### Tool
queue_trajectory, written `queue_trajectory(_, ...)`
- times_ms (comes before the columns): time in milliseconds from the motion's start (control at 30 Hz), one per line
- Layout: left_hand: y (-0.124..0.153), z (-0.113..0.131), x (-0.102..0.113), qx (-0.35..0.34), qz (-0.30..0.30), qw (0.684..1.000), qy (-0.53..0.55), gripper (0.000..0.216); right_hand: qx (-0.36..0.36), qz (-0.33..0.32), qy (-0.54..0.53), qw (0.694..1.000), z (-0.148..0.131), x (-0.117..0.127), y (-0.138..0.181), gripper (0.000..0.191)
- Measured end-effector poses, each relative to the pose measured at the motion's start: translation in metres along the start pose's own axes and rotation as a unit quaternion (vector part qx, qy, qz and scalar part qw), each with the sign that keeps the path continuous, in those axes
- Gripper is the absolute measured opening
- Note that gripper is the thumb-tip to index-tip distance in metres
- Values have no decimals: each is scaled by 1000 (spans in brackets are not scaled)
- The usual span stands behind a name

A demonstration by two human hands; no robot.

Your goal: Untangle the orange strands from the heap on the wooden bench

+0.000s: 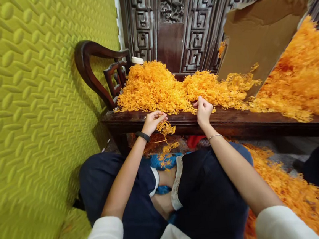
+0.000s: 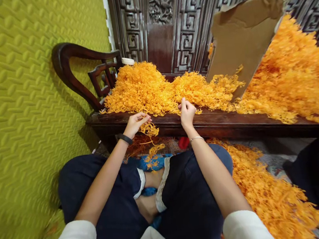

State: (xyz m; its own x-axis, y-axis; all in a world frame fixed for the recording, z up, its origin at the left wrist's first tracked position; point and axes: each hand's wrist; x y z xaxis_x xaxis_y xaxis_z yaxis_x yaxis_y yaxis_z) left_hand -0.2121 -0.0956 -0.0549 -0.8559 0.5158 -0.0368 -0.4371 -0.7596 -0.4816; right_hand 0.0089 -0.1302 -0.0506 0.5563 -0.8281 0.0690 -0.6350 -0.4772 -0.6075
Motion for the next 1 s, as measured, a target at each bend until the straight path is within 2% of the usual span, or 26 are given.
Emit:
queue_trajectory(100,1,-2,0,-7,-4,1000,-11,31,1,-21,9,1000,1,0,1,48)
queue_trajectory(167,0,-4,0,-10,-7,1000,-16,32,-7,-11,12,1000,4,1,0,48)
queue_trajectory(433,4,-8,6,-26,-21,999,-12,30,-69,142,6,987,19,-2,-11,52)
queue_trajectory(567,6,-7,13,-19,-38,999,10,36,-60,255,-1,965,1,-8,-8,45)
queue_trajectory(667,7,-6,13,-11,-34,999,19,31,-28,287,-15,957,-21,-16,-2,39)
queue_trajectory(800,9,-4,11,-5,-3,1000,26,26,12,214,-43,976,-40,-28,11,37)
queue_trajectory(1000,10,13,13,-25,74,995,61,21,22,-3,-92,996,-54,-31,36,40)
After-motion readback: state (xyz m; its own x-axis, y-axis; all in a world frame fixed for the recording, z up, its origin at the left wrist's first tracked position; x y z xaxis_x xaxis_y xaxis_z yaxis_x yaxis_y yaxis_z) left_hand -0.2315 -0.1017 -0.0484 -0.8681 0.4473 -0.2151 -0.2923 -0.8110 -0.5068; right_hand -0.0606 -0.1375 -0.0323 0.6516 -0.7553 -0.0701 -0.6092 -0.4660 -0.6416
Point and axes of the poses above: each hand's wrist, its own y-axis away from the middle knuckle, its own x-axis out of the back of the hand, z = x × y, and after that the axes turned 7 degrees about -x, right-handed
